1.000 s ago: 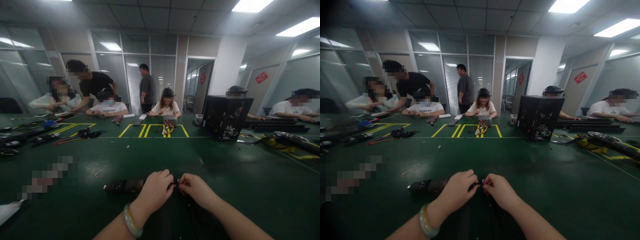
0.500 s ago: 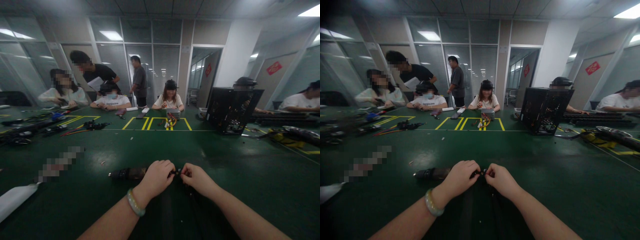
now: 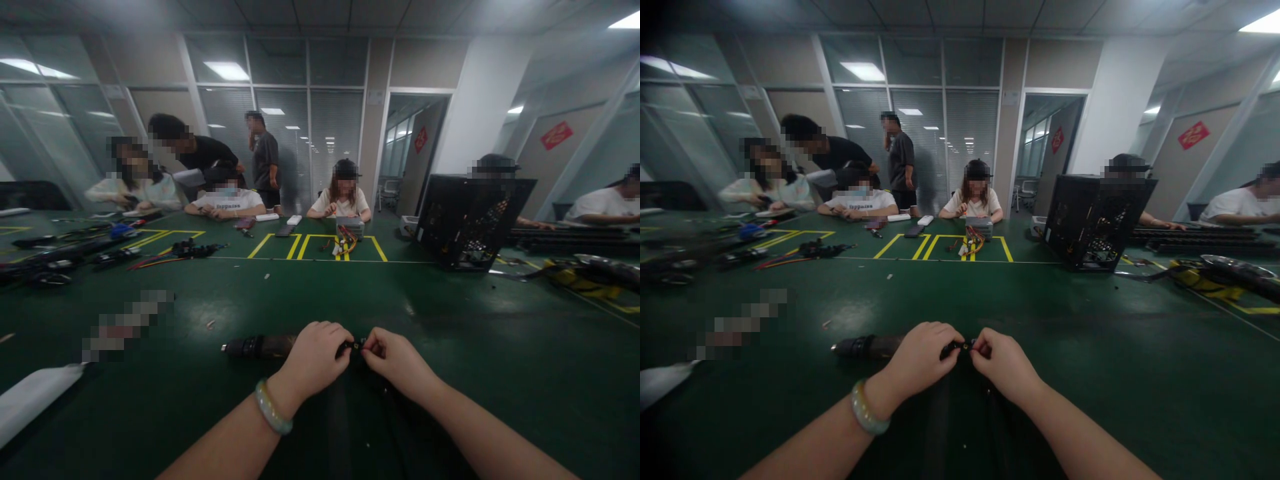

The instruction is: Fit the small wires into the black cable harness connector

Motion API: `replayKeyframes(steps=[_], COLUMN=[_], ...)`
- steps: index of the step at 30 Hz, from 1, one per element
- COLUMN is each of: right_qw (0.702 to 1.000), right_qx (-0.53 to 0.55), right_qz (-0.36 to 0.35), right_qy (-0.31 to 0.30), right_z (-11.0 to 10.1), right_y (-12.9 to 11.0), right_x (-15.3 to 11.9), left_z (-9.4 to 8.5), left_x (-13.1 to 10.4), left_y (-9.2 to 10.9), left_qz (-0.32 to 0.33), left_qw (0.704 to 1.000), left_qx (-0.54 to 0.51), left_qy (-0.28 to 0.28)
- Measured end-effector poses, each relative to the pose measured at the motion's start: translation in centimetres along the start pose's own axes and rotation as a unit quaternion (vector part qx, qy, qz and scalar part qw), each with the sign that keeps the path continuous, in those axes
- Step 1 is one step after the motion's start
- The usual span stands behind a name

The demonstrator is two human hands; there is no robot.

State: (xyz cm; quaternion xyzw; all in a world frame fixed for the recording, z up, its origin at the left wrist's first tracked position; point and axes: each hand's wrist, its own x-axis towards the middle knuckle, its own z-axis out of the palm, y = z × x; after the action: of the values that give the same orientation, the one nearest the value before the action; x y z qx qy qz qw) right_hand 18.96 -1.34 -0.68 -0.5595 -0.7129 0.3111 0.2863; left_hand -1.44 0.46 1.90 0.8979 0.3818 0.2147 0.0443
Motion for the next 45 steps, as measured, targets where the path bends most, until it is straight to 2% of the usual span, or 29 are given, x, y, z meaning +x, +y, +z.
replayKeyframes(steps=[7, 13, 18, 27, 34, 38, 45], right_qw=[1.000, 1.000, 1.000, 0.999, 1.000, 1.000, 1.000], right_qx=[-0.010, 0.000, -0.001, 0.027, 0.018, 0.020, 0.023], right_qz=[0.002, -0.006, -0.002, 0.017, 0.011, 0.020, 0.008], right_qy=[0.000, -0.003, 0.005, -0.009, 0.000, -0.005, 0.001], right_z=[0.0, 0.0, 0.2, 0.5, 0.3, 0.1, 0.5], right_y=[0.0, 0.1, 0.2, 1.0, 0.2, 0.0, 0.9], right_x=[0.0, 0.0, 0.2, 0.5, 0.3, 0.0, 0.5], left_z=[-0.1, 0.1, 0.2, 0.4, 0.7, 0.7, 0.8], left_x=[-0.1, 0.0, 0.0, 0.1, -0.1, -0.2, -0.1], left_y=[0.5, 0.4, 0.2, 0.1, 0.4, 0.7, 0.5], left_qz=[-0.065, -0.041, -0.020, -0.037, -0.031, -0.039, -0.037], left_qw=[0.998, 0.999, 1.000, 0.999, 0.999, 0.999, 0.999], left_qx=[0.024, -0.001, -0.004, 0.001, -0.004, 0.004, 0.001], left_qy=[0.005, 0.019, 0.007, -0.002, 0.017, 0.009, 0.003])
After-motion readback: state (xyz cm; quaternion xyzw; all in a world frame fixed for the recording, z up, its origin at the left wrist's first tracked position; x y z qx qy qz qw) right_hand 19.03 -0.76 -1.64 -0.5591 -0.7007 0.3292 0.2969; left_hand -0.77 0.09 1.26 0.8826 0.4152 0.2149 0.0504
